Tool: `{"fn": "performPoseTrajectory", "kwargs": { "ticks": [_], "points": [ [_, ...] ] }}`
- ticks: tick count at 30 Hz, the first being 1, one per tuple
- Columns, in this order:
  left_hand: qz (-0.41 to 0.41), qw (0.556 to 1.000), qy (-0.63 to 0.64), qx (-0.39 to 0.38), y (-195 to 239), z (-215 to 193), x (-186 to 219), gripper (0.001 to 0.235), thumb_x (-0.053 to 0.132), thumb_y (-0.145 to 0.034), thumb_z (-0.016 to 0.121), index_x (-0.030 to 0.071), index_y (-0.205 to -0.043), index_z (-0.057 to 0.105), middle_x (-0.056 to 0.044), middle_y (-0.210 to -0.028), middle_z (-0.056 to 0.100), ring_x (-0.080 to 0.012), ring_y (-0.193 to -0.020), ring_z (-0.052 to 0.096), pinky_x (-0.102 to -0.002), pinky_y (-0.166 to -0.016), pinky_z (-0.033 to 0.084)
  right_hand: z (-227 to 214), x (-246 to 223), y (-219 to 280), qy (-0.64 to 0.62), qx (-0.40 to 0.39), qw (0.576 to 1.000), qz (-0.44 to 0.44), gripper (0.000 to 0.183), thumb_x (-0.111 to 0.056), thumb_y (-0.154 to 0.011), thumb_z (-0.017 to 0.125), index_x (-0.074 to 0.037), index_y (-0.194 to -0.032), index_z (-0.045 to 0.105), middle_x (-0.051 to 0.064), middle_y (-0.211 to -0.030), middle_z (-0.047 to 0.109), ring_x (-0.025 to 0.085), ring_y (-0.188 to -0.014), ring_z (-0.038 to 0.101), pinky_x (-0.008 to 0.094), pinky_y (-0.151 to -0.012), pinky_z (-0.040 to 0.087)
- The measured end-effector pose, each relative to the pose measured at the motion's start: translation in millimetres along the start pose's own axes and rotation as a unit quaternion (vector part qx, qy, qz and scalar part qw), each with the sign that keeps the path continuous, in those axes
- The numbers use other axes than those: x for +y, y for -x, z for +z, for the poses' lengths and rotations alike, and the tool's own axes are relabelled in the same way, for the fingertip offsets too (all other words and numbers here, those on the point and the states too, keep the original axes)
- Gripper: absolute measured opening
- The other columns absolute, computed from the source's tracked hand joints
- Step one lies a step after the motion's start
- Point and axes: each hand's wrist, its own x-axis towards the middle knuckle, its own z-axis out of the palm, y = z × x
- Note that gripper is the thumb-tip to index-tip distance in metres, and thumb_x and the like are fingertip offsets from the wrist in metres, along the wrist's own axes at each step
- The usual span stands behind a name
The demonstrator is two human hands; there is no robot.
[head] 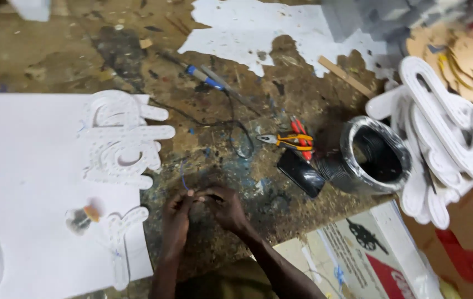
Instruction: Soldering electrical wires to LED strips inside sign letters on a workbench.
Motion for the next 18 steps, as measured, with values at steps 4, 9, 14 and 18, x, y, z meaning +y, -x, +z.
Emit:
{"fn": "performPoseTrajectory", "kwargs": {
  "ticks": [4,9,14,18],
  "points": [
    [0.015,0.998,-0.036,-0.057,-24.2,9.0,-11.0,0.022,0.022,-0.109,0.072,0.007,-0.099,0.086,-0.006,-0.099,0.090,-0.0153,-0.108,0.080,-0.033,-0.103,0.058,-9.6,-16.5,1.9,-0.033,0.066,0.990,0.117,0.024,-0.032,-0.109,0.077,-0.010,-0.110,0.086,0.008,-0.107,0.084,0.021,-0.094,0.080,0.039,-0.077,0.059],
    [0.043,0.997,-0.042,-0.038,-24.6,23.9,-8.6,0.020,0.021,-0.109,0.073,0.005,-0.107,0.085,-0.006,-0.103,0.085,-0.0170,-0.102,0.077,-0.037,-0.089,0.060,-15.0,-27.6,4.1,-0.042,0.091,0.978,0.181,0.027,-0.035,-0.111,0.077,-0.012,-0.100,0.085,-0.001,-0.079,0.071,0.009,-0.064,0.054,0.033,-0.060,0.039],
    [0.091,0.996,-0.005,-0.006,-27.0,40.0,2.1,0.020,0.008,-0.110,0.070,0.004,-0.092,0.077,-0.011,-0.099,0.083,-0.0212,-0.096,0.078,-0.039,-0.081,0.062,-26.5,-35.1,14.1,-0.068,0.080,0.974,0.200,0.027,-0.034,-0.113,0.074,-0.014,-0.098,0.082,-0.001,-0.078,0.073,0.006,-0.062,0.054,0.031,-0.059,0.040],
    [0.088,0.992,0.093,0.012,-52.1,38.8,8.0,0.016,0.015,-0.116,0.072,0.005,-0.104,0.069,-0.011,-0.081,0.070,-0.0202,-0.075,0.068,-0.039,-0.086,0.063,-49.0,-21.4,38.2,-0.033,0.004,0.983,0.181,0.019,-0.026,-0.115,0.069,-0.011,-0.109,0.079,0.005,-0.093,0.077,0.016,-0.073,0.069,0.035,-0.064,0.055]
  ]
}}
